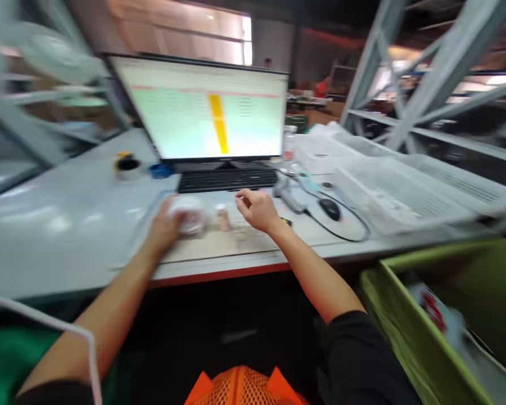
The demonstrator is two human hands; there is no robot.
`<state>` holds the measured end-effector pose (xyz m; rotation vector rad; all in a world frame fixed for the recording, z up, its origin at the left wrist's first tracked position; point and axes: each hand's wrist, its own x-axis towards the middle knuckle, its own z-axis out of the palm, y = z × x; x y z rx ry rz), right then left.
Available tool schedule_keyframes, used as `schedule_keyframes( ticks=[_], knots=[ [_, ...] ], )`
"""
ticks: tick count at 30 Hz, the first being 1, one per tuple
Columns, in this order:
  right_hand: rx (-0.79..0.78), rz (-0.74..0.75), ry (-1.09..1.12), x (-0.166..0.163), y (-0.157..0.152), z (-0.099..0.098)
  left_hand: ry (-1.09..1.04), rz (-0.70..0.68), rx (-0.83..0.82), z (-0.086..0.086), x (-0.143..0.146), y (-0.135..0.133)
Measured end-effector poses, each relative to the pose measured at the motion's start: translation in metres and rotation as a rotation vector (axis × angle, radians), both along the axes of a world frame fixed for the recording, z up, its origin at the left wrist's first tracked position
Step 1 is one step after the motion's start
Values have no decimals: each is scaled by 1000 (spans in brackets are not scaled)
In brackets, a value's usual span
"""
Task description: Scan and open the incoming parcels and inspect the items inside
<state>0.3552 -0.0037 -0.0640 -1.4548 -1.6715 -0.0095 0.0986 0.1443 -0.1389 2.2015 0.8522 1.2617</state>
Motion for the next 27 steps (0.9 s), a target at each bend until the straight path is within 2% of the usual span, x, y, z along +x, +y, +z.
schedule_keyframes(
  ticks=[1, 3, 5, 7, 14, 16, 23, 27],
  knots=[
    [-27, 57, 36, -15, 23, -6, -17, 53, -21, -4, -21, 2],
    [-65, 110, 93, -41, 64, -15, -77, 82, -62, -7, -39, 5],
    [-71, 118, 119, -60, 91, -21, -144, 91, -70, -7, -37, 7],
    [-71, 142, 129, -69, 103, -25, -183, 82, -82, -5, -31, 7],
    [-10, 337, 57, -52, 84, -31, -171, -97, -146, -3, -25, -9],
    [20, 344, 42, -49, 78, -29, -159, -130, -175, -4, -23, -13],
    [201, 119, 285, -67, 73, -33, -175, -221, -412, -7, -20, -9],
    [234, -1, 334, -72, 75, -37, -198, -233, -428, -6, -18, -6]
  ],
)
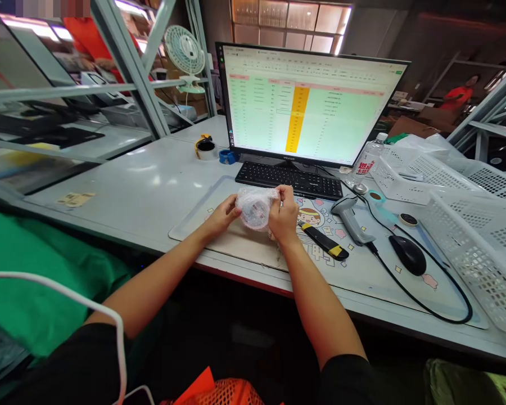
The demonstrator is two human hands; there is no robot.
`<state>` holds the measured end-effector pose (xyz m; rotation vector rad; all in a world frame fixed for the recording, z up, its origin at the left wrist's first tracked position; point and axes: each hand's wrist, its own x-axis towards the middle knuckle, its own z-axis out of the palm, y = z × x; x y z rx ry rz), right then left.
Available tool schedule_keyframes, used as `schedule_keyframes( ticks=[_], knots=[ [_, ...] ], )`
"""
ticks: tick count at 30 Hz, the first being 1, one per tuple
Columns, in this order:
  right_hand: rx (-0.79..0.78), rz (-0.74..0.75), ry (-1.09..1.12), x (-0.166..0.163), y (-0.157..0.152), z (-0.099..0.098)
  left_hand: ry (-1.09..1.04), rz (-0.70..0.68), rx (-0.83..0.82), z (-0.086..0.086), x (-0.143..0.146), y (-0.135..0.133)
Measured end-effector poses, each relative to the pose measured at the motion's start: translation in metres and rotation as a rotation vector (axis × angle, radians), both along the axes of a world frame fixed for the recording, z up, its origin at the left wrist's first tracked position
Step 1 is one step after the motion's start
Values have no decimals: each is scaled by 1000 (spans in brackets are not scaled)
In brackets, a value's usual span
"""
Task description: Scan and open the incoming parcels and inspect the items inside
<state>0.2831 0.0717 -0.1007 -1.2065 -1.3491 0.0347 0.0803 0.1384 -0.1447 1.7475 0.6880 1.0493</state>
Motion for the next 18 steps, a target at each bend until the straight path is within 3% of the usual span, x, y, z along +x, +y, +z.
schedule_keyframes(
  ticks=[7, 12, 18],
  knots=[
    [-2, -93, 12, 2, 5, -2, -214, 58, -110, 2, 4, 4],
    [4, -77, -23, 2, 5, -5, -256, -8, -305, -3, 4, 9],
    [14, -151, -86, 4, 5, -8, -282, -78, -406, 1, 0, 4]
  ],
)
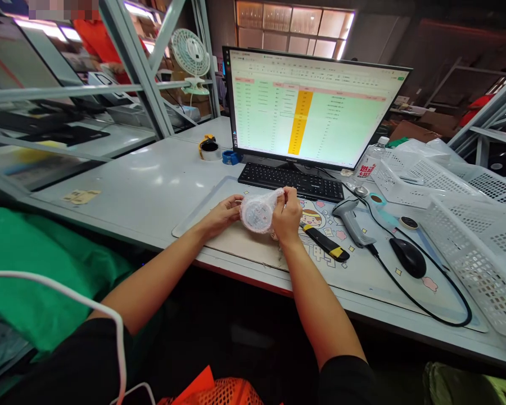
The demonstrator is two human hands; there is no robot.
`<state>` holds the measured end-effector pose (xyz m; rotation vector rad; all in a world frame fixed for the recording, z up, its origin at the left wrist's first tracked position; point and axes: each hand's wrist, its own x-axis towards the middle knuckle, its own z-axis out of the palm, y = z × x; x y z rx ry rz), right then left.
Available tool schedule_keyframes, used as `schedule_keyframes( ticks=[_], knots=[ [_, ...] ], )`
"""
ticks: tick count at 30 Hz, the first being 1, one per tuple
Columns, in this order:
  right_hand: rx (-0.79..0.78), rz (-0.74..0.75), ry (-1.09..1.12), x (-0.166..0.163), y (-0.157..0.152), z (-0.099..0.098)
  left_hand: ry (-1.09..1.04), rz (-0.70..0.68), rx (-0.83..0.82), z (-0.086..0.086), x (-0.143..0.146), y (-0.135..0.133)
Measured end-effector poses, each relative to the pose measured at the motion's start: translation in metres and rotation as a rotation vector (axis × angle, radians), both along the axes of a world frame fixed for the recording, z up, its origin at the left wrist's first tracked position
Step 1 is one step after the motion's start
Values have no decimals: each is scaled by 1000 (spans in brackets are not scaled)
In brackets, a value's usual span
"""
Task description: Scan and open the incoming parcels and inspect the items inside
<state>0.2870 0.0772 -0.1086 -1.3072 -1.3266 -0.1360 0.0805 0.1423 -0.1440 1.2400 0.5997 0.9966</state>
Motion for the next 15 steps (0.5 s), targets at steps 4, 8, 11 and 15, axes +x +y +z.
schedule_keyframes(
  ticks=[4, 8, 11, 15],
  knots=[
    [-21, -65, -21, 2, 1, -2, -3, -130, 38, 1, 0, -2],
    [-52, -103, -24, 0, 1, -4, 67, -197, 153, 1, 2, -3],
    [-69, -117, -33, -3, 1, -5, 118, -176, 242, 5, 2, -4],
    [-83, -66, -32, -5, 2, -5, 172, -160, 303, 5, 2, -4]
  ],
)
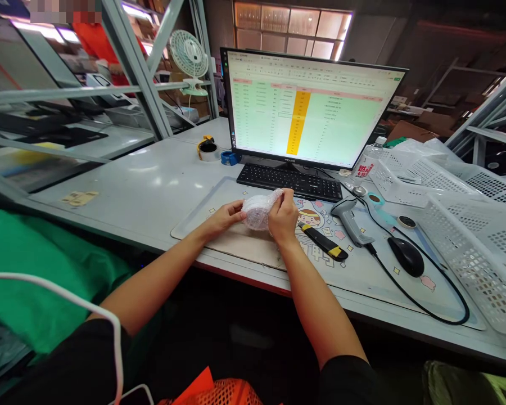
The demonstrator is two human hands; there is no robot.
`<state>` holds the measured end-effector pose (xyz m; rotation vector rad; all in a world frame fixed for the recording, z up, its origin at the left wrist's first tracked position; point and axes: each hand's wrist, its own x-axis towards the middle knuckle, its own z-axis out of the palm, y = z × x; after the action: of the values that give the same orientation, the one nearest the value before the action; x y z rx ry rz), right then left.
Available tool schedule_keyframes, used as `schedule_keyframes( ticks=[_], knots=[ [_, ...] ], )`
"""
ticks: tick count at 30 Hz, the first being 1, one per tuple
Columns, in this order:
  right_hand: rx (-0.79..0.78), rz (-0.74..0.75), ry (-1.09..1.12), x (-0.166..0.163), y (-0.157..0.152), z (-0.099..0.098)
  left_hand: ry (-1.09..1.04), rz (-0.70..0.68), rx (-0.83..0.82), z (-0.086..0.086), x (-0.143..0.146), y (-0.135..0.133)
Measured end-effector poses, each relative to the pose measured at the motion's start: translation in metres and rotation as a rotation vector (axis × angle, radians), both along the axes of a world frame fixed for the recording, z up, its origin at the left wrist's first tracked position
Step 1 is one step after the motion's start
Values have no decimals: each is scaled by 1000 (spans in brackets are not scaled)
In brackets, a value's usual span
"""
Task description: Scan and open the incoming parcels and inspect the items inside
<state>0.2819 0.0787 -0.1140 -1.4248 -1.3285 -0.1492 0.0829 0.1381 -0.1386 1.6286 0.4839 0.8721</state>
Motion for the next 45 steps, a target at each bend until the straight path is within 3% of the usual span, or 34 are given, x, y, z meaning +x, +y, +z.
schedule_keyframes(
  ticks=[5, 11, 14, 25, 28, 40, 45],
  knots=[
    [-55, 167, -31, 0, 0, 1, 14, 171, 63, -10, 3, 3],
    [-133, 382, -291, 1, -4, 8, 58, 313, 136, -18, 9, 4],
    [-205, 363, -346, 7, -5, 12, 63, 330, 113, -20, 10, 6],
    [-581, 102, -538, 15, -15, 30, 66, 110, 22, -16, 4, 10],
    [-610, 81, -571, 11, -17, 32, 57, 145, -17, -18, 5, 11],
    [-631, 71, -564, 9, -19, 32, 179, 62, 157, -13, -1, 8],
    [-614, 109, -566, 3, -19, 35, 282, 149, 216, -8, 2, -4]
  ],
)
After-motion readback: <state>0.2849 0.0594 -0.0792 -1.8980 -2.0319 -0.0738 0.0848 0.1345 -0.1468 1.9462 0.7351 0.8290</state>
